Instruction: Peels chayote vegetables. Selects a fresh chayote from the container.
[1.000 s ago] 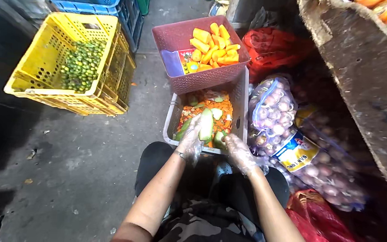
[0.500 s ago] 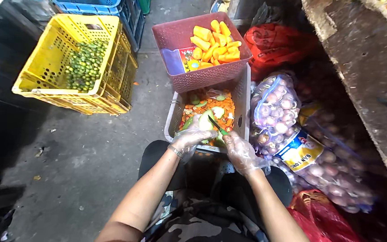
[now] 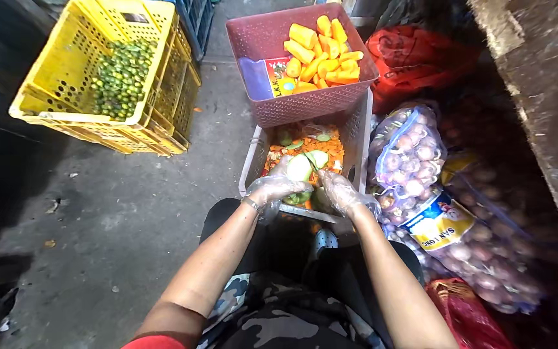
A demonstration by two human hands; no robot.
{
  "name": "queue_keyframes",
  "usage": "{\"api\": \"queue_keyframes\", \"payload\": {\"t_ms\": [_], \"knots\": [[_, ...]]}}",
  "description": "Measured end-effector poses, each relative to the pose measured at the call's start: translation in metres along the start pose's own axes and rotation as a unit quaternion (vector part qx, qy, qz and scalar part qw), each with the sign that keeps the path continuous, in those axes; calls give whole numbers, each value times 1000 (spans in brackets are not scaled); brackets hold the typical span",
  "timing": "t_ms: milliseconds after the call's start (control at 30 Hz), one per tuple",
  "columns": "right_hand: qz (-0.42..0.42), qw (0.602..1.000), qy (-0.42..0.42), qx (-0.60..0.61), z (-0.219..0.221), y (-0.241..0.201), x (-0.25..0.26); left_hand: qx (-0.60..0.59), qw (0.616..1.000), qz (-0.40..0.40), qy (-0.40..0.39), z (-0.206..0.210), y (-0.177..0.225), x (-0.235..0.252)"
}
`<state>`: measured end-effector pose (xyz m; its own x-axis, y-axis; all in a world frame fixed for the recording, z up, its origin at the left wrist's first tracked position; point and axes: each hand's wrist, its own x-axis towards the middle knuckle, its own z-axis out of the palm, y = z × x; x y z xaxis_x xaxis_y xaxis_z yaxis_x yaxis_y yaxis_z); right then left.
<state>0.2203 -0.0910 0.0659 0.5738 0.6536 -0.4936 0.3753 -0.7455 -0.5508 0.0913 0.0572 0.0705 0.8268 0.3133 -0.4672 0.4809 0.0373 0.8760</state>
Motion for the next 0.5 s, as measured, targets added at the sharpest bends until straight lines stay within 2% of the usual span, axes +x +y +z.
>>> {"api": "queue_keyframes", "payload": {"t_ms": [133,200,300,400,500], "knots": [[3,1000,7,-18,2,3,7,-45,999,18,-3,0,-21,21],[4,999,9,-44,-2,-2,3,-139,990,18,-25,3,-31,27],[29,995,11,-90,-7,-1,1,-282,955,24,-90,8,-19,13],[113,986,-33,-119,-2,28,0,-298,942,90,-127,5,-8,-4],[123,992,9,-12,-1,39,-22,-174,982,71,-29,8,-7,-1]]}}
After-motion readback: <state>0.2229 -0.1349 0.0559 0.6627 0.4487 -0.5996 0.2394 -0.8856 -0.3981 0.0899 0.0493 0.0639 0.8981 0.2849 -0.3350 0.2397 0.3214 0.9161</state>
